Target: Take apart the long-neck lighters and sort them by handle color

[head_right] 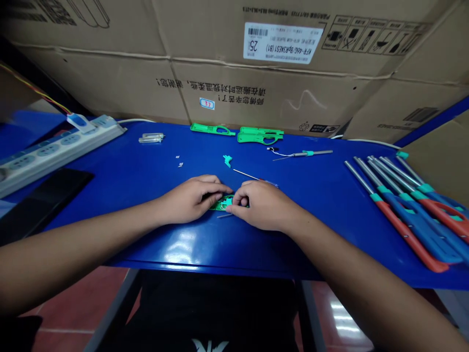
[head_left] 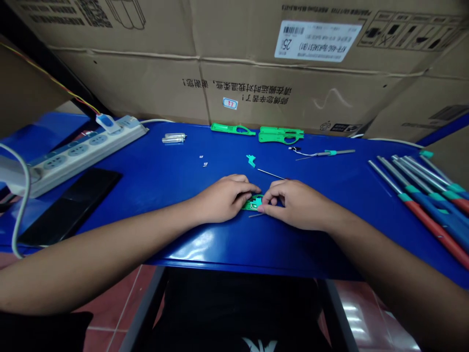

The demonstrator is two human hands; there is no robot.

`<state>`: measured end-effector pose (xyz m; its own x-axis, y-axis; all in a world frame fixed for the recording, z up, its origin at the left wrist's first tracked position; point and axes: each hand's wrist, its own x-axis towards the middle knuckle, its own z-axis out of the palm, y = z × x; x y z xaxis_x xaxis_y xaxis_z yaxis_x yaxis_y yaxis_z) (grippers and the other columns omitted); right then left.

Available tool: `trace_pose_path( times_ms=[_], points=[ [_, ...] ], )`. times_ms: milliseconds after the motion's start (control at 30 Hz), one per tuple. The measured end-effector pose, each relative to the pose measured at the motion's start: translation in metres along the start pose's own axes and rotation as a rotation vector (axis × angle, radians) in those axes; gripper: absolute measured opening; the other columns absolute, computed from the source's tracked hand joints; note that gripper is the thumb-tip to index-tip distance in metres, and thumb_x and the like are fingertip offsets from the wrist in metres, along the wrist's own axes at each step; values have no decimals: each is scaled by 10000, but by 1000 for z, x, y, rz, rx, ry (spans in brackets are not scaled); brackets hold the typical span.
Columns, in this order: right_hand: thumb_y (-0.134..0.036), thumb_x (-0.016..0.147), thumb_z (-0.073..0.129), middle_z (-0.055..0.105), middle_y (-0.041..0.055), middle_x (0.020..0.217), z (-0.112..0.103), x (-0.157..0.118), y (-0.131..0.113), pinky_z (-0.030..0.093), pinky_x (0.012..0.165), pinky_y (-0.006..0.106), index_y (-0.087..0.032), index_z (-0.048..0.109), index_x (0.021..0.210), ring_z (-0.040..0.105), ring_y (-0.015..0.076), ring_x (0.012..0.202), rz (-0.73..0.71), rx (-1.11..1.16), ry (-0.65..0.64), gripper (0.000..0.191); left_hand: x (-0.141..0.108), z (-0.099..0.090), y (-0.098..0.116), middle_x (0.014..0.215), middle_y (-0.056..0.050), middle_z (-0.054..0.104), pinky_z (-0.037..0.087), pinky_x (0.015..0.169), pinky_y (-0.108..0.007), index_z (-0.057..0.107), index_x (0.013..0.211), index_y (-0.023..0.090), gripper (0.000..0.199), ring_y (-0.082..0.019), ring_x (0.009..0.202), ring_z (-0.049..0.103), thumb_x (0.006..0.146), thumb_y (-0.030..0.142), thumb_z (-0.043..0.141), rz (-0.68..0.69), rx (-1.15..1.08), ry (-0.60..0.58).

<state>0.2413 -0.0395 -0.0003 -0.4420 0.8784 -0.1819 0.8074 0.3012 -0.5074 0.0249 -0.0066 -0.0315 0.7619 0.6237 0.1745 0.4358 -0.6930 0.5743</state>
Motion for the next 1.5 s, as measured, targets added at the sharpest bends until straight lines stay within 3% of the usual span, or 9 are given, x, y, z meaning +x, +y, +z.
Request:
trace_pose_path(
  times_ms=[267,533,767,1000,1500],
  points=[
    [-253,909,630,670,22,850,-4,-3,8,410,678,267,-213,773,868,589,131,740,-136,33,22,154,-2,-5,-3,1038,-95,651,498,912,-343,658,1283,138,351,-196,1002,613,1010,211,450,40,-50,-78],
    [-170,823,666,656,-3,752,6,4,3,411,613,258,-195,718,697,558,107,638,-7,120,67,139,-2,5,1,972,-79,636,477,896,-369,684,1245,181,360,-210,989,590,976,157,446,13,2,-18],
    [-194,844,670,662,-6,772,5,5,-1,413,624,254,-196,721,720,565,105,652,3,72,43,134,-3,7,-2,946,-71,642,490,856,-342,702,1201,176,355,-195,945,604,968,145,436,18,-28,24],
    [-139,833,661,639,-2,749,7,5,-7,408,615,247,-176,704,702,550,95,629,-21,47,76,143,-3,10,-3,903,-66,654,502,797,-324,732,1126,167,440,-182,862,611,838,19,435,8,6,80],
    [-196,851,661,661,18,759,3,3,-3,400,639,280,-201,766,751,558,128,663,-93,-21,100,145,-2,10,2,924,-79,644,485,828,-337,713,1193,171,386,-200,884,594,907,104,462,-8,97,45]
  ],
)
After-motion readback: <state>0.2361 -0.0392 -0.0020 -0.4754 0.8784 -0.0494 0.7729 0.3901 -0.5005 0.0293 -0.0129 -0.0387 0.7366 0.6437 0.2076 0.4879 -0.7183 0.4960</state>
